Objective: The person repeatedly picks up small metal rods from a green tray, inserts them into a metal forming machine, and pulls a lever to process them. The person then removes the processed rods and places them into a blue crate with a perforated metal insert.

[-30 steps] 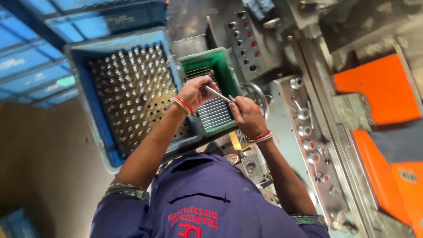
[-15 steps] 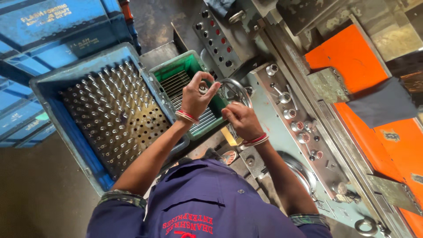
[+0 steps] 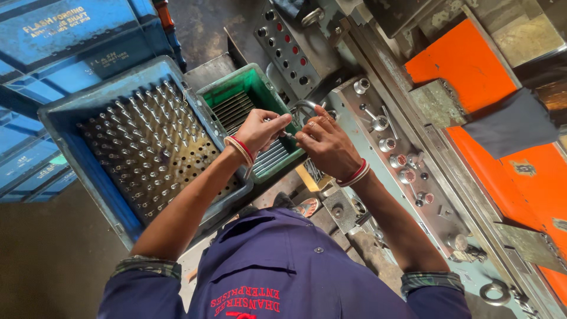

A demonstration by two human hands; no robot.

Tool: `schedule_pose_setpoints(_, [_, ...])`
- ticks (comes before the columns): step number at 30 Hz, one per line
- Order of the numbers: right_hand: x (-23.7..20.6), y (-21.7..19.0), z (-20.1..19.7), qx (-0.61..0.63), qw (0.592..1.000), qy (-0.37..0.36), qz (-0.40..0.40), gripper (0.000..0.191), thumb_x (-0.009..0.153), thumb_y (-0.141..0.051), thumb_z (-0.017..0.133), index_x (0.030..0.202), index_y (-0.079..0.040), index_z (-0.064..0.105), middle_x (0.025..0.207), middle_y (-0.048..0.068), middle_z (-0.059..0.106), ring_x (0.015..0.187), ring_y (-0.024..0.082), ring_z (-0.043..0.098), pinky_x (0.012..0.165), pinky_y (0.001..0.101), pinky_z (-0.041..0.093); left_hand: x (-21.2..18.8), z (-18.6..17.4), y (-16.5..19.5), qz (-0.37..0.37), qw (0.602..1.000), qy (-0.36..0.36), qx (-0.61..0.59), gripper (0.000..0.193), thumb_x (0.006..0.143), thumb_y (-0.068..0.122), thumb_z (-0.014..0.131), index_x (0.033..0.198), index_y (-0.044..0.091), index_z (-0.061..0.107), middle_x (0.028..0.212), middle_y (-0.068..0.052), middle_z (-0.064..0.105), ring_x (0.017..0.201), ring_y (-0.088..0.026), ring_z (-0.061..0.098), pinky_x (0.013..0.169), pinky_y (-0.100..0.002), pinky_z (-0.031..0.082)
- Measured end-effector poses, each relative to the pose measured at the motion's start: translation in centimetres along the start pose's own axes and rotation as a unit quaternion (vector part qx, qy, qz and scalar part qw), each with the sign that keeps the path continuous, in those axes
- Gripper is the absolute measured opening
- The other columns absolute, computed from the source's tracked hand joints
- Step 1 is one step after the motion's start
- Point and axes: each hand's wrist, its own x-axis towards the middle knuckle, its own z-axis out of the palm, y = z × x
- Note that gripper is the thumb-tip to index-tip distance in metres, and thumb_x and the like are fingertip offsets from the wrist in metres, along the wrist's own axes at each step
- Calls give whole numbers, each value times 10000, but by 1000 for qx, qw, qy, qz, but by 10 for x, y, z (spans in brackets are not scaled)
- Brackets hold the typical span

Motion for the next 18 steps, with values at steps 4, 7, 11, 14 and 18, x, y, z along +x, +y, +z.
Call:
schedule_pose_setpoints(4, [-10,-1,11,312,928,-44,198,163,1008,-166,634,921,-37,682,843,77,598,824,208,573,768,344,473,-4,12,1,1,999,21,-25,363,953,329,713,792,5,702,575,21,560,420,-38,436,358,-234,285])
schedule_pose_setpoints(7, [-19,-11,22,660,665,1,349,339,1053,-222,562,747,-81,607,645,-1,487,590,100,428,564,261,343,-7,32,3,150,987,52,-26,361,990,275,710,737,20,674,609,42,563,513,-21,463,451,-216,334])
schedule_pose_setpoints(11, [-30,-34,33,751,558,143,321,461,995,-223,603,581,-126,425,554,-37,375,506,86,304,503,287,241,-8,47,12,339,938,66,-1,382,1044,208,670,703,39,637,622,66,530,587,-6,443,532,-209,329])
schedule_pose_setpoints(14, [-30,-38,37,760,536,189,314,469,974,-228,621,570,-120,409,549,-42,390,495,85,312,494,304,236,0,56,14,345,937,43,-24,370,1042,174,701,709,38,614,645,66,484,603,-11,404,531,-213,281])
schedule_pose_setpoints(18, [-43,-22,43,597,626,316,390,495,958,-217,674,553,-83,423,508,-54,364,454,52,284,446,289,199,32,59,0,120,968,43,-217,180,996,192,677,858,76,677,602,77,462,474,-37,362,435,-233,255])
